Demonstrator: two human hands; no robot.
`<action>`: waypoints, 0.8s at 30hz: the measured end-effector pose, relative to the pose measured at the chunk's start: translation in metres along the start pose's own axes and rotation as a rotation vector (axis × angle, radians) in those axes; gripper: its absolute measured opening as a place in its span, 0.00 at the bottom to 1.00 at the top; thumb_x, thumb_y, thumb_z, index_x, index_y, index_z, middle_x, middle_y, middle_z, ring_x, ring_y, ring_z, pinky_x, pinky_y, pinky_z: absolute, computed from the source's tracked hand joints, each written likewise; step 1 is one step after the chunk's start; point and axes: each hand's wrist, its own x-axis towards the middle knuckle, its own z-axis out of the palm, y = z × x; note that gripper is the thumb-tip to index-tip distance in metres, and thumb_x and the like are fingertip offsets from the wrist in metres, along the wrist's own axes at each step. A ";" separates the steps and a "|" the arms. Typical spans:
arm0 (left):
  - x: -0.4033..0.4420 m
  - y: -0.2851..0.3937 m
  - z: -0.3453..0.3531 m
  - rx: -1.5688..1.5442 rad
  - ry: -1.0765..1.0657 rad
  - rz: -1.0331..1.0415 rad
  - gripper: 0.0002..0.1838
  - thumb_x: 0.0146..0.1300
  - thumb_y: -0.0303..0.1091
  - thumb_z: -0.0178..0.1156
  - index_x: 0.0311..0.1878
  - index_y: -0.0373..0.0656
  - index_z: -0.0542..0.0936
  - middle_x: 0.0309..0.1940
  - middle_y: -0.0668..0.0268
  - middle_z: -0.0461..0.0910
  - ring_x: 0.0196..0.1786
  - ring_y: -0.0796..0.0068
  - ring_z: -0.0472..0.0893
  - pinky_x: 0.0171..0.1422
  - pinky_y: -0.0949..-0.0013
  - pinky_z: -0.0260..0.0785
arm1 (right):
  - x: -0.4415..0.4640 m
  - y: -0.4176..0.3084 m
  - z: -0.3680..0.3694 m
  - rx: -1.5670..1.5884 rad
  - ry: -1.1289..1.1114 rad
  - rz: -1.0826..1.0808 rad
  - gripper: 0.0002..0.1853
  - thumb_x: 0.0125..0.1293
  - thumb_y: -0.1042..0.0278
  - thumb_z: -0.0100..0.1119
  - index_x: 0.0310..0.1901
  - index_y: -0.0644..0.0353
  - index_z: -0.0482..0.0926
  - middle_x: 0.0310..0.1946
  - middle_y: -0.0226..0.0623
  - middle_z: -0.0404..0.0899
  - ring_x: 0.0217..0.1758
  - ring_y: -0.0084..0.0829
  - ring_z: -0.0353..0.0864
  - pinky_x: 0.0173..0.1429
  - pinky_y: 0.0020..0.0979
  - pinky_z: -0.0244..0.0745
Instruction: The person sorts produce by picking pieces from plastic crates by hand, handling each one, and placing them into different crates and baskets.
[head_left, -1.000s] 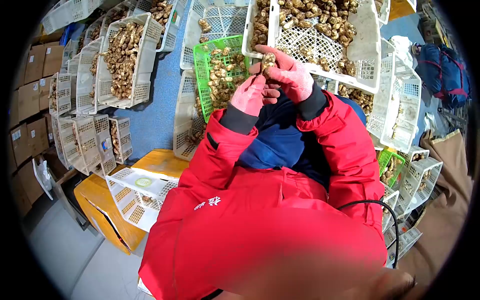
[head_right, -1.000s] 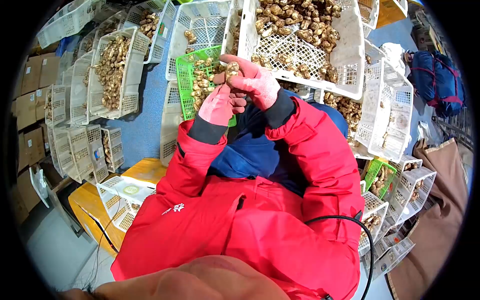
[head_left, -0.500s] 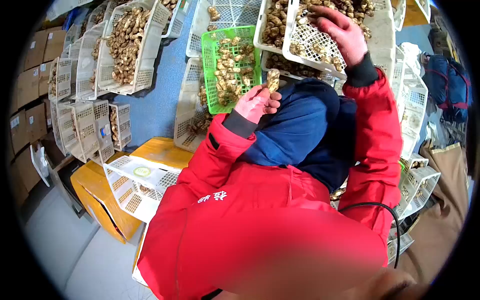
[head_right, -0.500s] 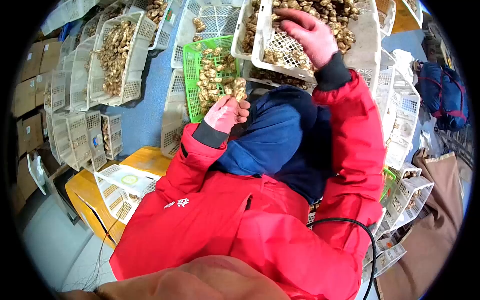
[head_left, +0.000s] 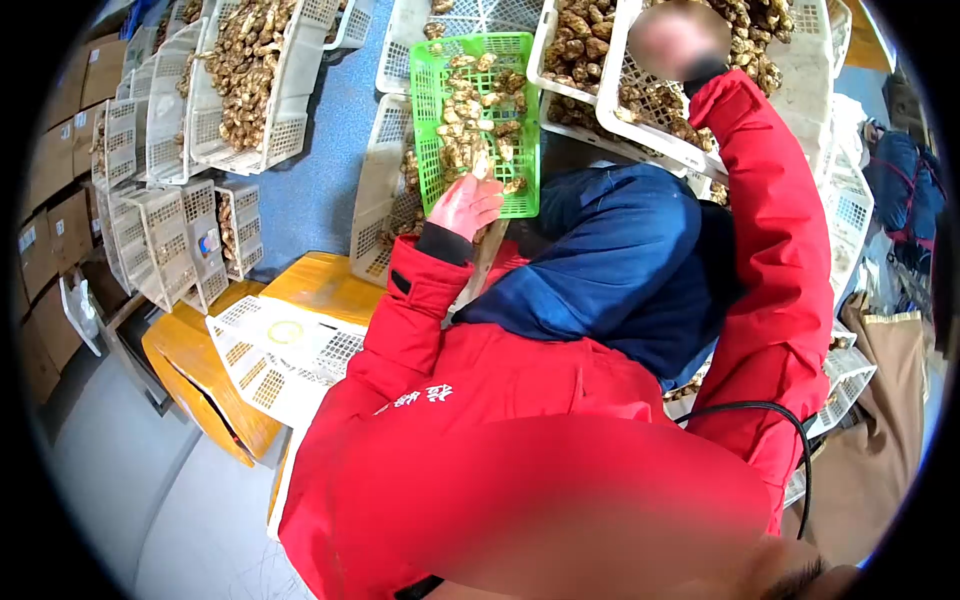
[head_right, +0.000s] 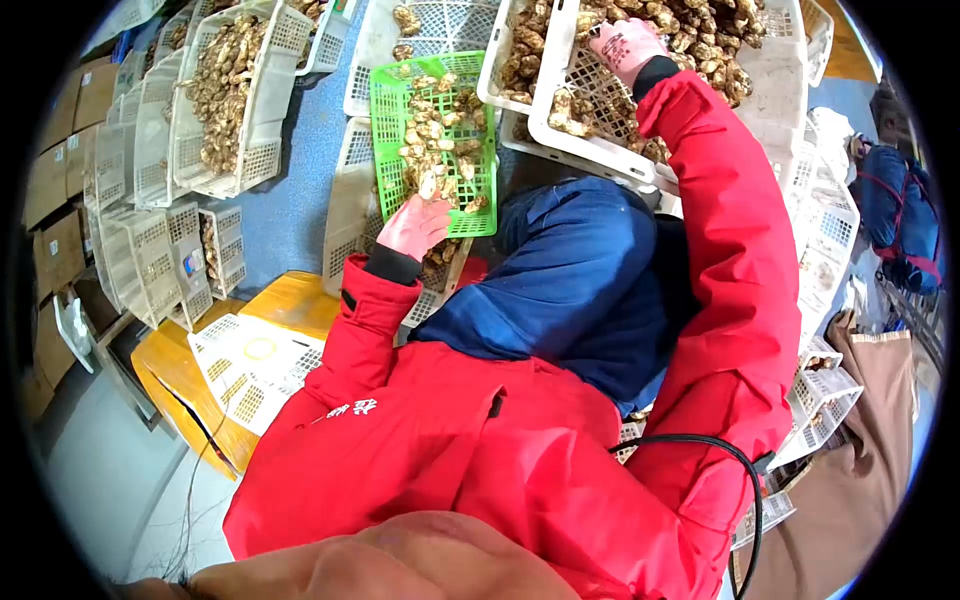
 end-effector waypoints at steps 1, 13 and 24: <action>-0.001 0.001 0.002 0.000 -0.043 0.011 0.25 0.62 0.50 0.51 0.53 0.39 0.69 0.42 0.59 0.76 0.40 0.70 0.77 0.45 0.68 0.70 | 0.003 0.003 0.018 0.099 0.134 0.002 0.06 0.53 0.69 0.51 0.28 0.57 0.78 0.30 0.41 0.79 0.33 0.41 0.80 0.38 0.37 0.75; -0.052 0.045 0.126 0.264 -0.558 0.308 0.26 0.64 0.49 0.46 0.54 0.35 0.67 0.46 0.56 0.75 0.46 0.66 0.77 0.48 0.65 0.70 | -0.111 -0.063 -0.140 1.774 0.545 0.325 0.16 0.57 0.67 0.58 0.47 0.61 0.76 0.38 0.30 0.79 0.42 0.18 0.74 0.48 0.22 0.68; -0.070 0.050 0.162 0.056 -0.269 0.354 0.17 0.64 0.40 0.50 0.48 0.36 0.70 0.36 0.59 0.76 0.34 0.70 0.77 0.38 0.72 0.70 | -0.154 -0.118 -0.158 1.673 0.683 0.219 0.16 0.58 0.80 0.47 0.49 0.62 0.74 0.43 0.34 0.77 0.45 0.24 0.74 0.50 0.23 0.68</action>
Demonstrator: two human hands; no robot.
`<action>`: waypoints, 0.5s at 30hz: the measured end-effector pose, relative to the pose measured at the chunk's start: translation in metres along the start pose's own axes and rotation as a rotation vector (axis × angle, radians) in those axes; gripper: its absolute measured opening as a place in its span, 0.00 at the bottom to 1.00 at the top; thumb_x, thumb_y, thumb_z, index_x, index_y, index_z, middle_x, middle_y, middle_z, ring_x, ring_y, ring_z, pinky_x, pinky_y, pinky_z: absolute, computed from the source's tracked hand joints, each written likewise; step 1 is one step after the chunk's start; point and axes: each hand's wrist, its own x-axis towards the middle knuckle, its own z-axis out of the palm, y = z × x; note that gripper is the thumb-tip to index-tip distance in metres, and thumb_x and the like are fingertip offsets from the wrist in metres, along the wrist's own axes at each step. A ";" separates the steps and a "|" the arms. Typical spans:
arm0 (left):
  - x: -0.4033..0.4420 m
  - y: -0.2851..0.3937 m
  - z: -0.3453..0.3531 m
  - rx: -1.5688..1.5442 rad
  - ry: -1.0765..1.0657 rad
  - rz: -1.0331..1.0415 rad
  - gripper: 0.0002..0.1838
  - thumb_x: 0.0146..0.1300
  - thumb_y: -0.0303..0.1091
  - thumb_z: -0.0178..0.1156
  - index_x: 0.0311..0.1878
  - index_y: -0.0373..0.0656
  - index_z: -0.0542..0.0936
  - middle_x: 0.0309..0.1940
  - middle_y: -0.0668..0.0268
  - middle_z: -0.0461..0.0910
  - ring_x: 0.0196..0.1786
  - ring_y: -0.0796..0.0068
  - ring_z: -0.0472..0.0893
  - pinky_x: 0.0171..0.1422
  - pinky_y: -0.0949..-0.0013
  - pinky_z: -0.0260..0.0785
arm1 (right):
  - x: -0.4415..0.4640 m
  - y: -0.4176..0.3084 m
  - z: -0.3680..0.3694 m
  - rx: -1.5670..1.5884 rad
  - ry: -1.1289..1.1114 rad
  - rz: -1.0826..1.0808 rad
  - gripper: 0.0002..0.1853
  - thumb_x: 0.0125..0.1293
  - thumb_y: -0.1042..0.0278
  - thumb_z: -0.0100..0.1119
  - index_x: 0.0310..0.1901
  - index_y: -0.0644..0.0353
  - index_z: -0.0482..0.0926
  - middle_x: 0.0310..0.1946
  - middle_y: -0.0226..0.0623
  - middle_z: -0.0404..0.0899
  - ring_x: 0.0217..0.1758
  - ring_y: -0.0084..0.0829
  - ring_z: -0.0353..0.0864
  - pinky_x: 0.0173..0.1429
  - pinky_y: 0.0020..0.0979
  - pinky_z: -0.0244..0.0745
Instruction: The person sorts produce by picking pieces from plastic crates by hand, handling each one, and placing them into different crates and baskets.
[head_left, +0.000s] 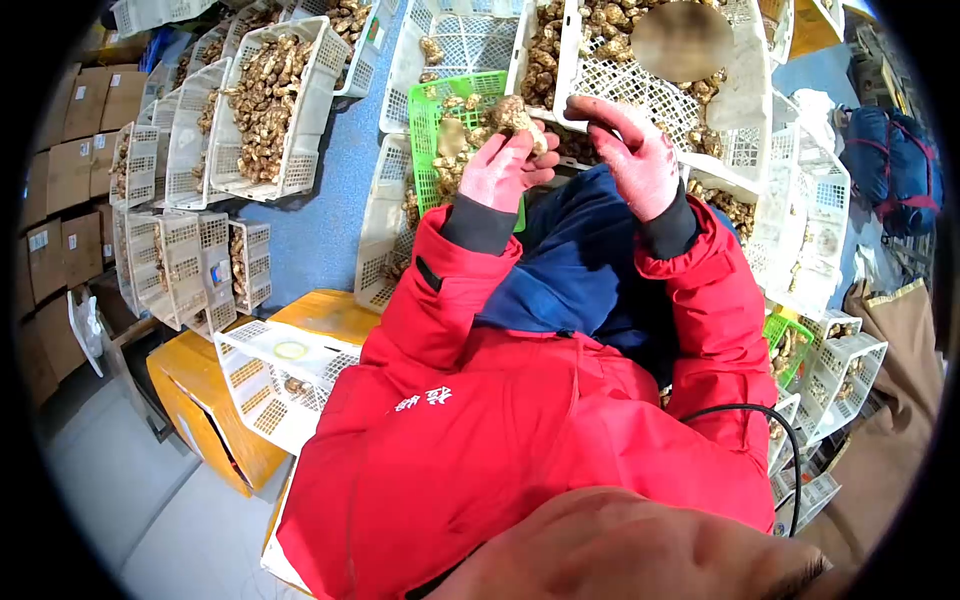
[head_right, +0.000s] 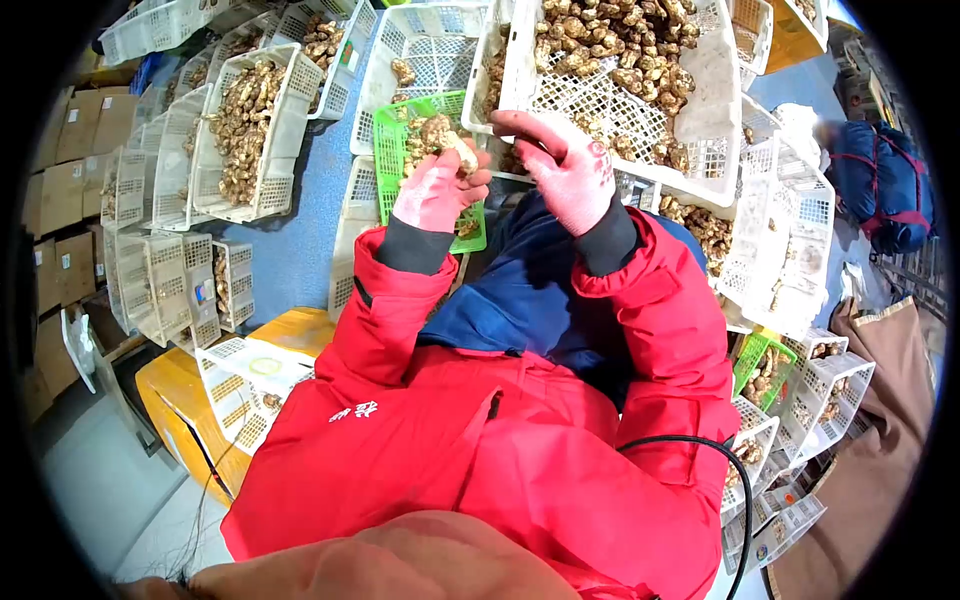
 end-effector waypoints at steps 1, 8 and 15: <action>0.001 0.000 -0.005 0.013 -0.031 0.002 0.17 0.63 0.40 0.50 0.48 0.35 0.70 0.35 0.59 0.76 0.33 0.70 0.76 0.37 0.72 0.69 | 0.001 0.008 0.001 0.150 0.006 0.069 0.16 0.60 0.77 0.47 0.50 0.63 0.73 0.42 0.32 0.77 0.44 0.21 0.73 0.49 0.22 0.68; 0.003 -0.001 -0.006 0.226 -0.084 0.044 0.16 0.60 0.37 0.50 0.45 0.34 0.72 0.34 0.59 0.77 0.31 0.74 0.75 0.38 0.73 0.68 | 0.003 0.040 0.007 0.649 -0.114 0.293 0.22 0.63 0.64 0.49 0.57 0.64 0.66 0.43 0.34 0.76 0.44 0.21 0.72 0.51 0.22 0.66; 0.011 -0.007 -0.013 0.202 -0.178 0.017 0.15 0.64 0.38 0.49 0.47 0.37 0.69 0.35 0.65 0.75 0.33 0.78 0.74 0.38 0.77 0.67 | 0.001 0.042 0.011 0.500 -0.143 0.354 0.19 0.62 0.66 0.50 0.53 0.65 0.71 0.39 0.33 0.77 0.41 0.20 0.74 0.47 0.21 0.68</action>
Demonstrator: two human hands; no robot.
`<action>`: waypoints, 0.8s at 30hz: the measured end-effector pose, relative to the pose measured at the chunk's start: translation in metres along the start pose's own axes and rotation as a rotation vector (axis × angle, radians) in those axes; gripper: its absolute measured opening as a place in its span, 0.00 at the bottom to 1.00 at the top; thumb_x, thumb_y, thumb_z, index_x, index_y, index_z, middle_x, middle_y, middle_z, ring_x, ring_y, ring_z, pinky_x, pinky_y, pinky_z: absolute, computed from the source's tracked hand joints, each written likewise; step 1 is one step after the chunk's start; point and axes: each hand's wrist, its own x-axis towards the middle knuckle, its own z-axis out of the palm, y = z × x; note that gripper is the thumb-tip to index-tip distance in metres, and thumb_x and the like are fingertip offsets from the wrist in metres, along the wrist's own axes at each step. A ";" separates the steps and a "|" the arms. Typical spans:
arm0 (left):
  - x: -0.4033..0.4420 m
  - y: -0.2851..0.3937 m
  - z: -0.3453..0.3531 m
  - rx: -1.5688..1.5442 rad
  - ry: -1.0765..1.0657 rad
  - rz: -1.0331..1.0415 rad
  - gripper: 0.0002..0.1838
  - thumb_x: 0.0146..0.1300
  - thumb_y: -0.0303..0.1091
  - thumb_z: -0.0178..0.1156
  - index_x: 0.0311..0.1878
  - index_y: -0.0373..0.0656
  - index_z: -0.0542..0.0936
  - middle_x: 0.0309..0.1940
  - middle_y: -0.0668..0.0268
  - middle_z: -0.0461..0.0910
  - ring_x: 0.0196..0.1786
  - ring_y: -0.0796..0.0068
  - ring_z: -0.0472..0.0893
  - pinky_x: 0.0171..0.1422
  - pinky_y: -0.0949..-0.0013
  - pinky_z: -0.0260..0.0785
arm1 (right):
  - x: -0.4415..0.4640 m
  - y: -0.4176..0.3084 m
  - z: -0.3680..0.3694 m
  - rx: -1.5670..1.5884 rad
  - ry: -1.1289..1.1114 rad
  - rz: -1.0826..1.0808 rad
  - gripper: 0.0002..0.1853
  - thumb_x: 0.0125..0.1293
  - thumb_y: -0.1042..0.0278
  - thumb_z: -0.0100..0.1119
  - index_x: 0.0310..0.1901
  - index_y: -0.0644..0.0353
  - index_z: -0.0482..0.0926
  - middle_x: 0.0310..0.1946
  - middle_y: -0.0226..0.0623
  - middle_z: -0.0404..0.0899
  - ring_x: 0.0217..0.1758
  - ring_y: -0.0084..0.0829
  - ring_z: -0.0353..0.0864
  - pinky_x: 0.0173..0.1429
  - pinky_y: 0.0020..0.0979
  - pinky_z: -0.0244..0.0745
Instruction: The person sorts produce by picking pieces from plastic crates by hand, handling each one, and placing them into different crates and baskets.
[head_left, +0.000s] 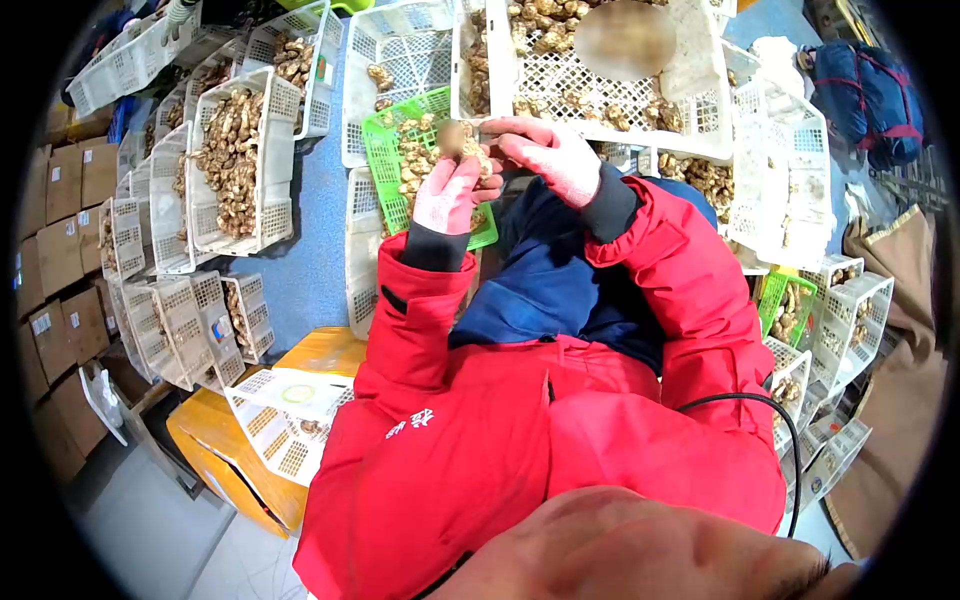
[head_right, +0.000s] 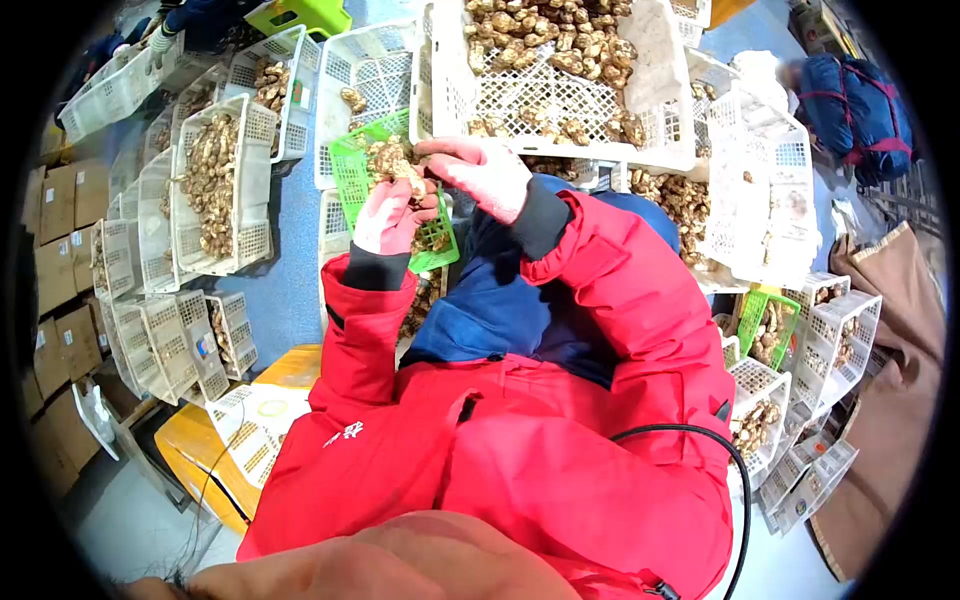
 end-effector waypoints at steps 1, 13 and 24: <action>-0.002 0.001 0.002 0.010 0.014 -0.010 0.15 0.64 0.38 0.48 0.48 0.37 0.69 0.35 0.65 0.74 0.33 0.78 0.74 0.39 0.76 0.68 | -0.001 -0.002 0.001 -0.096 0.028 -0.011 0.19 0.61 0.66 0.50 0.52 0.65 0.71 0.38 0.32 0.78 0.41 0.19 0.74 0.46 0.20 0.68; -0.012 -0.001 0.025 0.465 0.083 0.302 0.22 0.58 0.24 0.54 0.56 0.29 0.63 0.48 0.56 0.73 0.44 0.74 0.76 0.51 0.74 0.66 | 0.001 0.024 0.009 0.644 0.065 -0.118 0.26 0.62 0.65 0.52 0.61 0.63 0.61 0.43 0.32 0.74 0.42 0.21 0.73 0.45 0.23 0.68; -0.007 -0.014 -0.015 0.323 0.014 0.108 0.25 0.63 0.38 0.53 0.56 0.29 0.63 0.42 0.55 0.73 0.40 0.71 0.75 0.44 0.72 0.70 | -0.006 0.009 -0.027 0.643 0.087 -0.324 0.34 0.55 0.76 0.55 0.63 0.63 0.54 0.47 0.48 0.73 0.45 0.32 0.76 0.46 0.26 0.72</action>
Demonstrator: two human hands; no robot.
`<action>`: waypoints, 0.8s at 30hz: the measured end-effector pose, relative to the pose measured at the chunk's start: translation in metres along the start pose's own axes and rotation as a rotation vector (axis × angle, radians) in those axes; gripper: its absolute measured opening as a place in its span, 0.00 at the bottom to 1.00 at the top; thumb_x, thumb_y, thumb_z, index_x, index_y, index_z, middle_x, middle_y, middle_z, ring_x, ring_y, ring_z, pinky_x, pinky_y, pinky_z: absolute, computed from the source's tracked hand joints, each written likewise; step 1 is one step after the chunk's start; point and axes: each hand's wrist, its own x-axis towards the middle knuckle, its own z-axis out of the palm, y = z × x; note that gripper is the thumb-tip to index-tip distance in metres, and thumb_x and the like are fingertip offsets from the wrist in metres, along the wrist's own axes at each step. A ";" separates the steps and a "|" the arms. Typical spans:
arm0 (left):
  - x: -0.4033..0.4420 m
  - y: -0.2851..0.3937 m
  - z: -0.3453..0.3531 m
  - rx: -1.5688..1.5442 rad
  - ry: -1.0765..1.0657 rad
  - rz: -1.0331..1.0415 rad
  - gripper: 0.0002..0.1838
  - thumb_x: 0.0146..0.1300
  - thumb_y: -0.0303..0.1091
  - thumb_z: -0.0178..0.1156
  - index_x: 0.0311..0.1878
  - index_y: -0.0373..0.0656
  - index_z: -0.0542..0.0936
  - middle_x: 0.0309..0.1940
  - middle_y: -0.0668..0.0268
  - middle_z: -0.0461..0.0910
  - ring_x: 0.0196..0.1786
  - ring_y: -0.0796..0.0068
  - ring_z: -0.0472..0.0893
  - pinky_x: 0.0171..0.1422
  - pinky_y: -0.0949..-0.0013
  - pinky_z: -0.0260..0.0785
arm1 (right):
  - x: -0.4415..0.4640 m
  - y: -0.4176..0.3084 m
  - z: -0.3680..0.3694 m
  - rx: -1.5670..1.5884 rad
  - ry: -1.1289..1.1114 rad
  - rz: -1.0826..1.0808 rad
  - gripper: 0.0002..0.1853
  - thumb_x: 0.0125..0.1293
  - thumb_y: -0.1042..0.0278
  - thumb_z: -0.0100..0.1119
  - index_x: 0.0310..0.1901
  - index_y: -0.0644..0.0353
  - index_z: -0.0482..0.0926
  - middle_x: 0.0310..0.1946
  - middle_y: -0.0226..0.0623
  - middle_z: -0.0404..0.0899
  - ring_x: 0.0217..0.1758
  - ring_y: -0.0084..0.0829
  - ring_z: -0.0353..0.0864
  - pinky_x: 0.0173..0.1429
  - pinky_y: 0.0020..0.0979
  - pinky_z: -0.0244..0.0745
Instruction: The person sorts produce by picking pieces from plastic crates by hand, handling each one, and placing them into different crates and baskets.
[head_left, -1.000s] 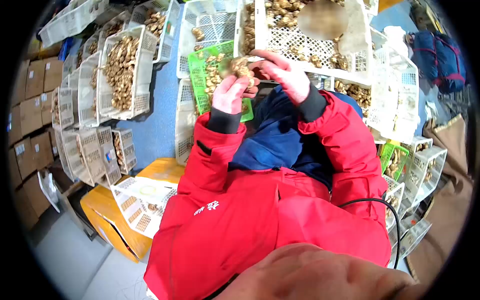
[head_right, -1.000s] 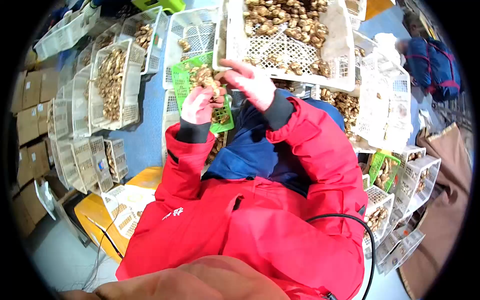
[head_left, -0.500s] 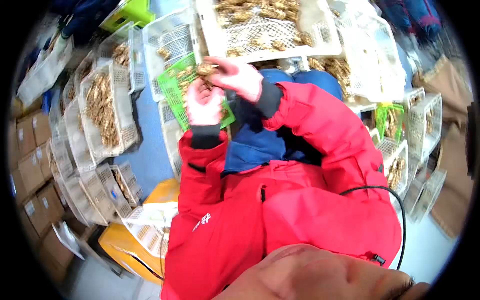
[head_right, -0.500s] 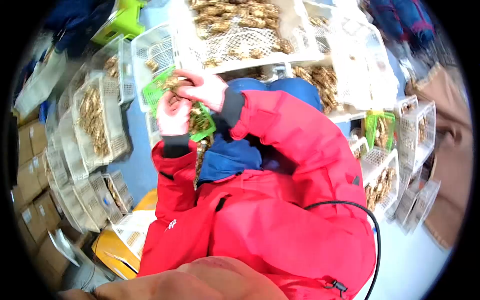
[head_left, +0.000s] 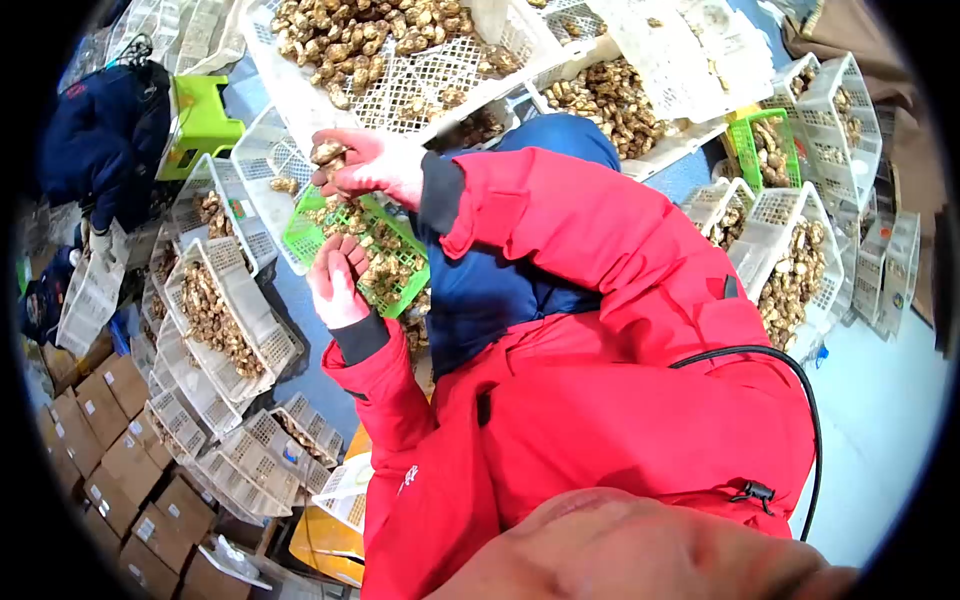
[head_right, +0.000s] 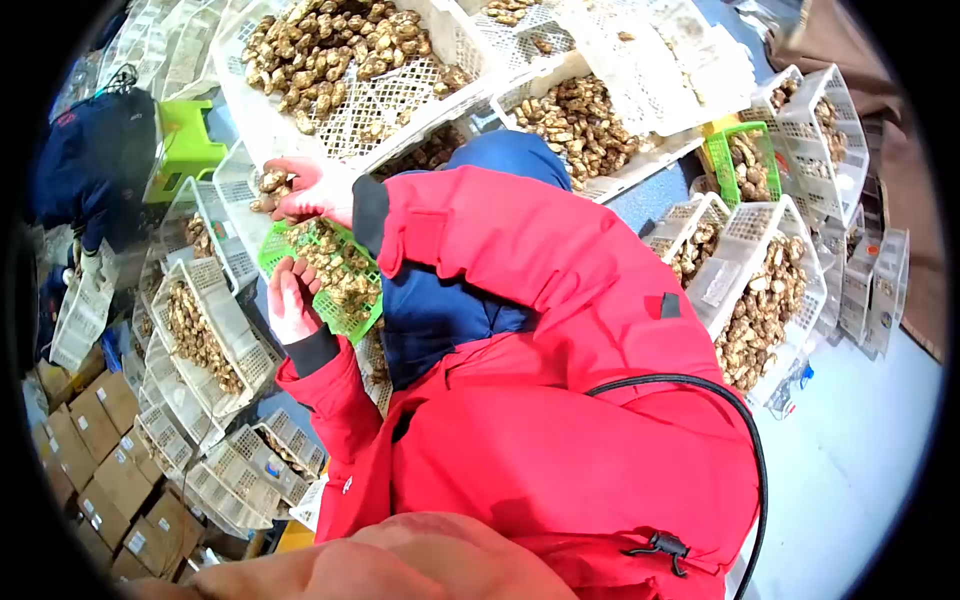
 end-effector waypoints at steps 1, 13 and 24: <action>-0.002 0.003 0.006 0.014 0.017 0.021 0.25 0.63 0.38 0.53 0.56 0.29 0.63 0.42 0.55 0.73 0.40 0.71 0.75 0.43 0.72 0.70 | 0.001 -0.002 0.000 0.022 -0.014 -0.003 0.33 0.55 0.76 0.55 0.63 0.64 0.55 0.46 0.48 0.73 0.45 0.32 0.77 0.47 0.27 0.72; -0.016 0.024 0.030 0.016 0.050 -0.020 0.22 0.65 0.40 0.49 0.55 0.31 0.65 0.44 0.56 0.74 0.41 0.74 0.76 0.47 0.74 0.69 | -0.003 -0.015 -0.005 0.129 -0.045 0.140 0.31 0.60 0.65 0.55 0.63 0.57 0.54 0.53 0.45 0.66 0.53 0.32 0.69 0.57 0.31 0.65; -0.017 0.021 0.016 -0.059 0.039 -0.004 0.22 0.64 0.39 0.51 0.53 0.30 0.66 0.42 0.55 0.75 0.39 0.73 0.77 0.43 0.74 0.70 | -0.019 -0.075 -0.006 -0.214 0.021 0.022 0.35 0.55 0.73 0.57 0.64 0.64 0.53 0.49 0.44 0.70 0.50 0.32 0.73 0.55 0.31 0.67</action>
